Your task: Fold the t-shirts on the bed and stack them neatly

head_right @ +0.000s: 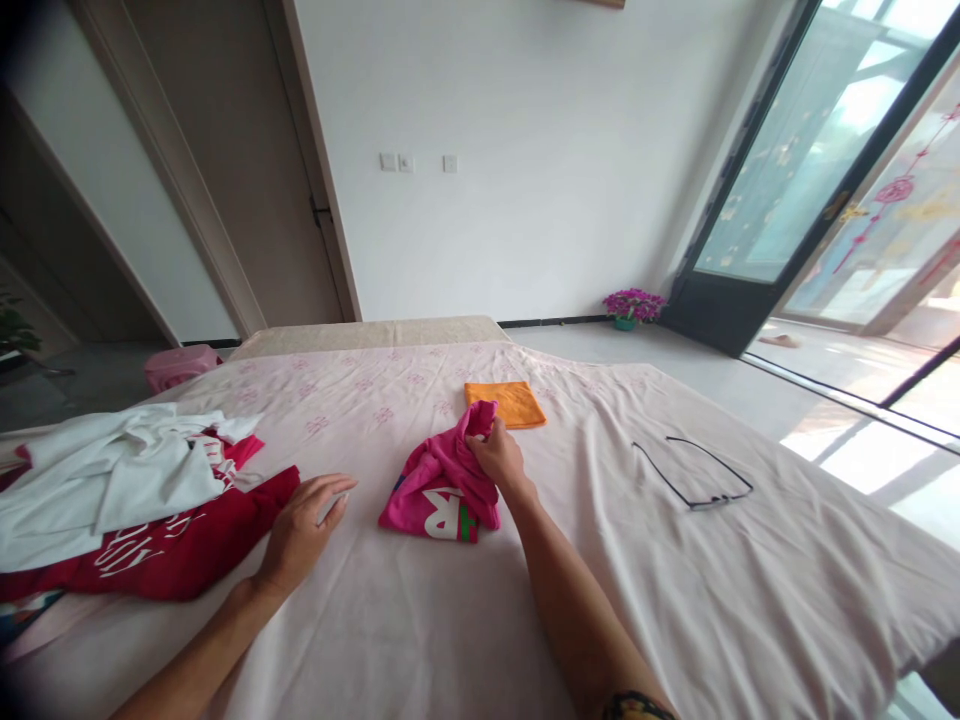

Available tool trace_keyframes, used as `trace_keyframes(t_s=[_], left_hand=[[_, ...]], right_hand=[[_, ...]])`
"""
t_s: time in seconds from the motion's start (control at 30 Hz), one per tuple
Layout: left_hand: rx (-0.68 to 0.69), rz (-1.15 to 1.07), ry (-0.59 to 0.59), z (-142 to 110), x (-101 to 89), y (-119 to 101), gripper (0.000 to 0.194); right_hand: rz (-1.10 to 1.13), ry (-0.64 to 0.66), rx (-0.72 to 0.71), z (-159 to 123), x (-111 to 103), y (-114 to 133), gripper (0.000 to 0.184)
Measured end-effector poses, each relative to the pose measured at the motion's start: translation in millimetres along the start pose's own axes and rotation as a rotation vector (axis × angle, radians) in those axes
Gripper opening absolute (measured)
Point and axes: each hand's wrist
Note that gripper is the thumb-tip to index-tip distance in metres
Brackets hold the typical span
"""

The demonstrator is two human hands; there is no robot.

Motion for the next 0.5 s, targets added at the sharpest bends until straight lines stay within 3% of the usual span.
trace_keyframes(t_s=[0.1,0.17,0.27,0.33,0.4,0.5], left_hand=[[-0.017,-0.151,0.14,9.7,0.2,-51.4,0.025],[-0.057,-0.257,0.267,17.5,4.4,-85.6,0.036],[-0.133,-0.37,0.367,29.9,20.4,-125.6,0.052],[-0.226,-0.418,0.361,37.4,36.5,-140.5,0.05],[-0.338,-0.48,0.33,43.7,52.4,-145.4,0.041],[-0.512,-0.649,0.282,52.4,64.3,-139.0,0.027]], right_hand=[[0.404,0.133,0.099,-4.3,7.8,14.1,0.029],[0.678,0.212,0.204,-10.5,16.2,25.5,0.026],[0.896,0.353,0.376,-23.1,28.7,41.5,0.031],[0.965,0.468,0.447,-30.1,33.2,49.8,0.031],[1.006,0.512,0.427,-33.0,33.1,54.3,0.03],[0.961,0.418,0.326,-29.1,25.7,51.2,0.029]])
Point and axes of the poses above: each hand's wrist, its own z-axis towards the middle knuckle, its own x-axis out of the palm, y = z × x, and after that the axes turned 9 degrees about z, right-handed
